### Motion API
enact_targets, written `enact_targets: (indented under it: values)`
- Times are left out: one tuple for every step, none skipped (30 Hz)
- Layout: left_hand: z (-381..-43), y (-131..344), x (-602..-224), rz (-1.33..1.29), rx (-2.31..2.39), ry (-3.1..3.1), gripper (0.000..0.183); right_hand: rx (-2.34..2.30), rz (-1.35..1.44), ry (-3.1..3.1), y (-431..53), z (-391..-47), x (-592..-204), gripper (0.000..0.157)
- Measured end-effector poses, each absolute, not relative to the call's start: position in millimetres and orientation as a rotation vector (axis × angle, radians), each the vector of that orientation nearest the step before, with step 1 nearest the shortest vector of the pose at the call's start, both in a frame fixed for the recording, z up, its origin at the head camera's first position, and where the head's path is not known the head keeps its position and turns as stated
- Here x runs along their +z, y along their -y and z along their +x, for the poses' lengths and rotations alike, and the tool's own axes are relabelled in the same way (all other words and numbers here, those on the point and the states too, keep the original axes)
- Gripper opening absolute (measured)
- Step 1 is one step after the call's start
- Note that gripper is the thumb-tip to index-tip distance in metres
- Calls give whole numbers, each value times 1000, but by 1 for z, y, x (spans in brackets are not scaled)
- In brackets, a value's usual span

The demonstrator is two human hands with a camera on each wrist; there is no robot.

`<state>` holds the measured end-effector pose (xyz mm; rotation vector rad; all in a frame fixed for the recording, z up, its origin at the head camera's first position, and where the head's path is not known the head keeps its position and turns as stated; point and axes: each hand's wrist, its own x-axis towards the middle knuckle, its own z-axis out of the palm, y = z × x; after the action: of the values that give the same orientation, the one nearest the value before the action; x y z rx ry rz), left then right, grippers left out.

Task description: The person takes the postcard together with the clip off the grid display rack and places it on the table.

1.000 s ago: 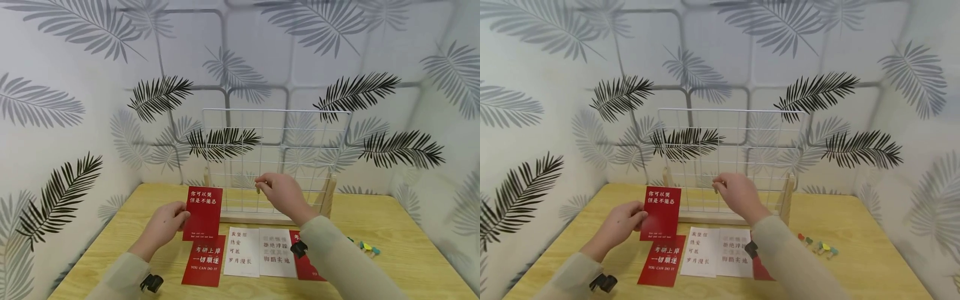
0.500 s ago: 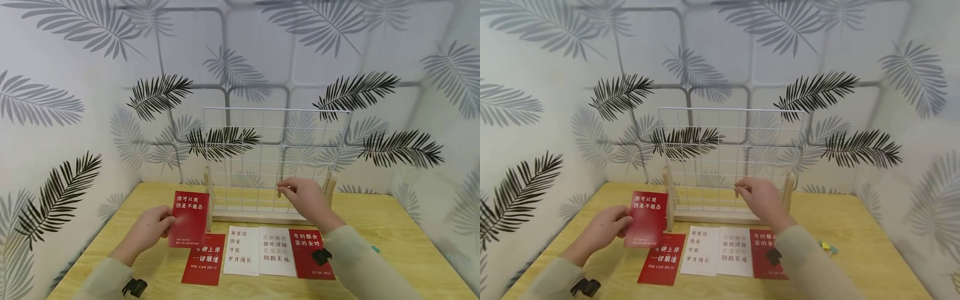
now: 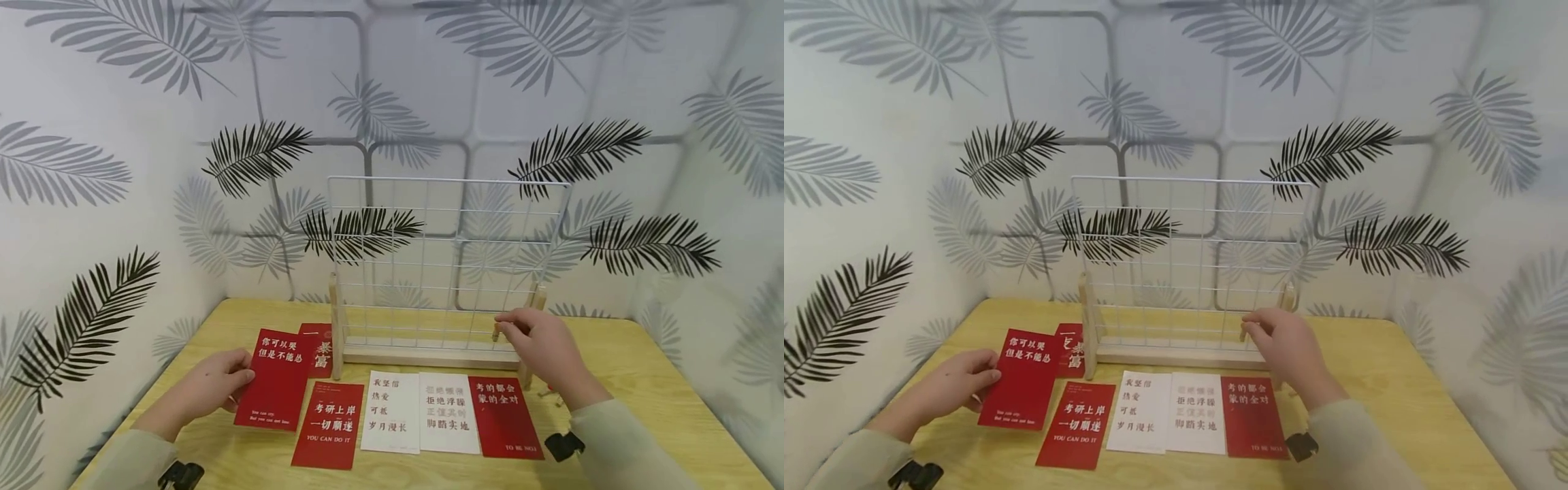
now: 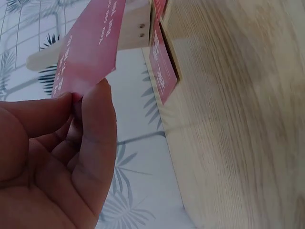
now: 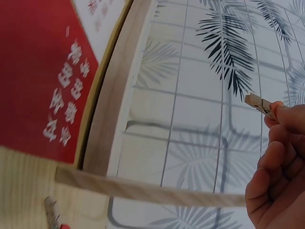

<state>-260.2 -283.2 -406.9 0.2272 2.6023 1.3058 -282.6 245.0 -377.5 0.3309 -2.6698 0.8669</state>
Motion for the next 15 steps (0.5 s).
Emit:
enact_targets:
  values:
    - [-260, 286, -407, 221, 1310, -2587, 9, 864, 325, 2666, -248, -282, -379, 21]
    - [-260, 289, -407, 223, 1315, -2574, 9, 865, 321, 2661, -252, -281, -381, 22]
    - [-260, 291, -407, 222, 1320, -2562, 10, 851, 315, 2654, -255, -280, -382, 22]
    - [-260, 293, -408, 219, 1327, -2549, 10, 840, 311, 2652, -258, -279, -383, 23]
    - [-261, 295, -408, 210, 1330, -2538, 10, 829, 305, 2651, -261, -278, -384, 24]
    - [-261, 296, -409, 201, 1330, -2531, 9, 825, 305, 2651, -265, -277, -386, 24]
    - [-261, 297, -409, 186, 1328, -2527, 9, 821, 296, 2659, -268, -276, -387, 25]
    - [-261, 298, -410, 163, 1320, -2526, 9, 817, 289, 2667, -270, -274, -388, 26]
    - [-261, 299, -411, 141, 1312, -2527, 9, 808, 281, 2676, -273, -273, -389, 27]
    - [-261, 300, -413, 119, 1298, -2533, 8, 814, 272, 2687, -276, -271, -389, 28]
    - [-261, 301, -414, 96, 1283, -2542, 8, 813, 258, 2697, -279, -270, -389, 28]
    - [-261, 302, -416, 78, 1273, -2547, 8, 817, 247, 2705, -282, -267, -390, 29]
    - [-261, 302, -418, 55, 1259, -2554, 8, 822, 233, 2712, -285, -266, -390, 29]
    - [-260, 303, -420, 34, 1246, -2558, 8, 819, 227, 2717, -288, -264, -390, 29]
    - [-260, 304, -422, 16, 1234, -2561, 9, 824, 219, 2723, -291, -263, -391, 28]
